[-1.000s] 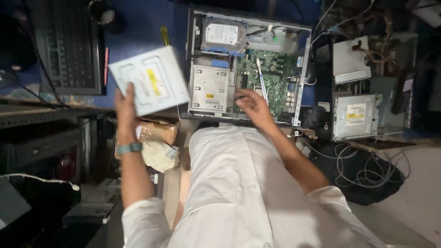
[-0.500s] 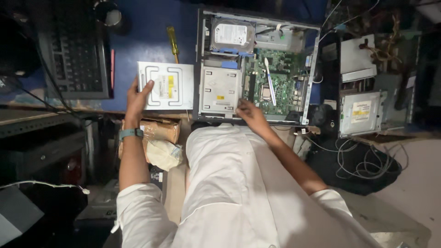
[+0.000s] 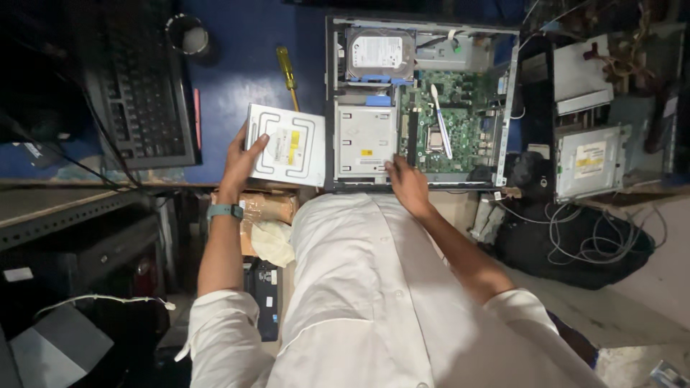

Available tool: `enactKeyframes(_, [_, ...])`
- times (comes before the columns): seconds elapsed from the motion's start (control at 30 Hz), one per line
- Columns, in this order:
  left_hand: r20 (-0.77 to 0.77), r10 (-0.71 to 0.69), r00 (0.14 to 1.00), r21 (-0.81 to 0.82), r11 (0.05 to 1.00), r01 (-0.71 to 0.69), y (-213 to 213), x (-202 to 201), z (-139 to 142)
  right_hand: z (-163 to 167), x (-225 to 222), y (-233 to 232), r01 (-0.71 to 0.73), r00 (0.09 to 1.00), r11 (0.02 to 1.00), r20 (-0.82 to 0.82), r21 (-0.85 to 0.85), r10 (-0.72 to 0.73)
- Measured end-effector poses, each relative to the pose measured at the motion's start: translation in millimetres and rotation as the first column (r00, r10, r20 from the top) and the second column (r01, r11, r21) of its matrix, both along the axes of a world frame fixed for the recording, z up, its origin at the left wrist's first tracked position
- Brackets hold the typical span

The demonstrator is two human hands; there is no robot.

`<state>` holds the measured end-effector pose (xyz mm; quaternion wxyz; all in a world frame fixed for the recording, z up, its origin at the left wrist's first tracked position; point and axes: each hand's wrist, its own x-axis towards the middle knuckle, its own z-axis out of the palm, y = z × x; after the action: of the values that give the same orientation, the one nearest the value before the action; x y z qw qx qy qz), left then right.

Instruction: The person removes a hard drive from a blue plastic caddy, fits the drive into an open desktop computer case, and detaches the front panel. They then work on the motherboard area and use a screwdriver on components inside the case.

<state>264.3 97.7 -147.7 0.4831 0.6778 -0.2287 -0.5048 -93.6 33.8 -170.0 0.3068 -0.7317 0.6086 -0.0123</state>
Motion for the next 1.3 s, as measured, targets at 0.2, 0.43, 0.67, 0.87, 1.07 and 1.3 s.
enactKeyframes(0.2, [-0.068, 0.045, 0.997, -0.004, 0.999, -0.046, -14, -7, 1, 3, 1, 2, 0.004, 1.000, 1.000, 0.014, -0.028, -0.004])
enactKeyframes(0.43, [-0.048, 0.068, 0.997, -0.153, 0.985, -0.074, -11, -41, -5, 2, 2, 4, -0.005, 0.999, 0.999, -0.032, -0.053, 0.004])
enactKeyframes(0.67, [0.050, 0.059, 0.997, -0.135, 0.989, -0.052, -18, -65, -2, 8, 14, 6, -0.020, 0.999, 1.000, -0.043, 0.001, 0.020])
enactKeyframes(0.87, [0.346, -0.030, 0.938, -0.175, 0.980, 0.096, -25, -107, 13, 15, 27, 6, -0.034, 0.999, 0.999, 0.041, -0.018, 0.035])
enactKeyframes(1.07, [0.246, -0.109, 0.963, -0.175, 0.972, 0.155, -35, -113, 17, 21, 35, -4, 0.065, 0.969, 0.996, 0.237, 0.059, -0.078])
enactKeyframes(1.3, [0.142, -0.229, 0.963, -0.159, 0.955, 0.251, -43, -123, 5, 18, 45, -18, 0.270, 0.852, 0.954, 0.430, 0.128, -0.298])
